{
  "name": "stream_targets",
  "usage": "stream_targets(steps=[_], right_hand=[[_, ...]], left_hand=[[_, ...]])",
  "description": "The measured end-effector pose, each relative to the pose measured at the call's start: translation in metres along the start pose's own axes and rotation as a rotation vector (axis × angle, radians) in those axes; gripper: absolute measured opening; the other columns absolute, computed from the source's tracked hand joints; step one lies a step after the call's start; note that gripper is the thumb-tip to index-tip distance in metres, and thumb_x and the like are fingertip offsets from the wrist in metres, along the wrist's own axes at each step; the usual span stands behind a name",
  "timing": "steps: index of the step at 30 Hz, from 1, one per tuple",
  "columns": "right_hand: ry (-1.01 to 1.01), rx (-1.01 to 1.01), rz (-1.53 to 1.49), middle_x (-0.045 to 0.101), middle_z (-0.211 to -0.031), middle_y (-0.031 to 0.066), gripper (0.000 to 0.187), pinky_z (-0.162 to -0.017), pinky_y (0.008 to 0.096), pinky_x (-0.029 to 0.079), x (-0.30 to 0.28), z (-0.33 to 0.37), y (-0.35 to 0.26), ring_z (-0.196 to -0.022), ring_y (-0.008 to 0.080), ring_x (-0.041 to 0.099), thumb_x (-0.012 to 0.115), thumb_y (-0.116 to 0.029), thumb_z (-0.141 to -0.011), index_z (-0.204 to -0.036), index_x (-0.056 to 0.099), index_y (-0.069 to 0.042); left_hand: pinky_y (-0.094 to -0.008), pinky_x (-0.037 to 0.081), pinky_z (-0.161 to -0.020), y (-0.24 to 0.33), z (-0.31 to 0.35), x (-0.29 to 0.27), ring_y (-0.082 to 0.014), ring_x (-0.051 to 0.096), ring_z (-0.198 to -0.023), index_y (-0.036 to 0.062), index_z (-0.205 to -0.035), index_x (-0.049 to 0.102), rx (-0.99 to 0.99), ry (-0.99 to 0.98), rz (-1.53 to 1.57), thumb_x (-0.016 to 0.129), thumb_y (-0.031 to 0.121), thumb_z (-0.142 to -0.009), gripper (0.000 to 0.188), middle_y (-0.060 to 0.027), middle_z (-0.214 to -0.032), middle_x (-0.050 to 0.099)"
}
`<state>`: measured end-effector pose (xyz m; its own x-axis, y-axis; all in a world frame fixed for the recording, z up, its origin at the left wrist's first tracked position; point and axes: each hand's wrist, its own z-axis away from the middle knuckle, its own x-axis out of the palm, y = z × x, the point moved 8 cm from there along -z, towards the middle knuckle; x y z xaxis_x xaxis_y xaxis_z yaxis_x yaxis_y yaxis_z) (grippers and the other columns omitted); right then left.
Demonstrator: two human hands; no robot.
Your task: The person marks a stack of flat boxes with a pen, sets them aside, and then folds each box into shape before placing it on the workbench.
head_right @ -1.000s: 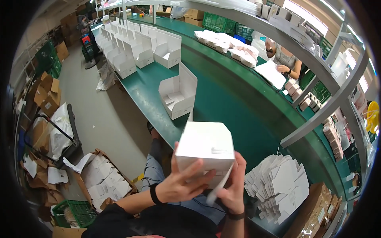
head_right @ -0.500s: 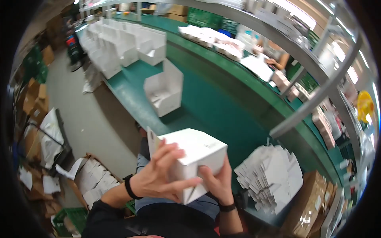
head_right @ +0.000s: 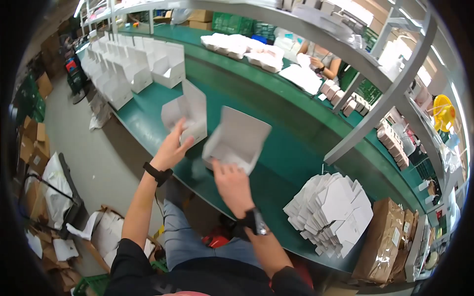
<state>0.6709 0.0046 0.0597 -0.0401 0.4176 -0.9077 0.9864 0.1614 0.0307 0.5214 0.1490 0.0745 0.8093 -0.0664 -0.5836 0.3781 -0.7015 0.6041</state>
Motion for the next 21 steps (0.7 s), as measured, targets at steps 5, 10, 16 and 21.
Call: stream_targets(steps=[5, 10, 16, 21], right_hand=[[0.094, 0.071, 0.109, 0.064, -0.112, 0.0095, 0.059, -0.091, 0.0426, 0.051, 0.032, -0.054, 0.002, -0.107, 0.0283, 0.061, 0.066, -0.008, -0.081, -0.139, 0.058, -0.002], [0.241, -0.101, -0.256, 0.051, -0.146, 0.0181, 0.060, -0.116, 0.0555, 0.040, -0.061, -0.025, -0.023, -0.135, 0.0369, 0.050, 0.069, -0.006, -0.084, -0.143, 0.059, -0.003], [0.307, 0.375, -0.268, 0.061, -0.135, 0.0201, 0.044, -0.109, 0.0462, 0.047, -0.172, 0.087, 0.077, -0.122, 0.0411, 0.061, 0.066, 0.004, -0.084, -0.128, 0.067, 0.002], [0.077, 0.724, -0.051, 0.061, -0.138, 0.0242, 0.049, -0.108, 0.0437, 0.047, -0.198, 0.209, 0.213, -0.123, 0.0411, 0.062, 0.069, -0.002, -0.087, -0.135, 0.061, 0.002]], left_hand=[[-0.0546, 0.054, -0.083, 0.002, -0.040, 0.057, -0.0494, 0.067, -0.091, -0.0010, -0.140, 0.049, -0.029, -0.114, -0.219, 0.061, 0.011, -0.094, 0.050, -0.0278, -0.091, 0.071], [-0.0612, 0.051, -0.078, -0.072, -0.108, 0.072, -0.0506, 0.066, -0.084, -0.0010, -0.125, 0.052, 0.004, -0.058, -0.279, 0.055, 0.003, -0.091, 0.034, -0.0303, -0.082, 0.068], [-0.0594, 0.051, -0.089, -0.179, -0.217, 0.084, -0.0527, 0.064, -0.100, -0.0016, -0.138, 0.048, -0.148, -0.089, -0.361, 0.054, 0.001, -0.090, 0.049, -0.0345, -0.100, 0.067], [-0.0505, 0.037, -0.117, -0.099, -0.202, 0.049, -0.0482, 0.043, -0.139, 0.0006, -0.159, 0.030, 0.253, 0.242, -0.186, 0.067, 0.005, -0.091, 0.078, -0.0300, -0.150, 0.044]])
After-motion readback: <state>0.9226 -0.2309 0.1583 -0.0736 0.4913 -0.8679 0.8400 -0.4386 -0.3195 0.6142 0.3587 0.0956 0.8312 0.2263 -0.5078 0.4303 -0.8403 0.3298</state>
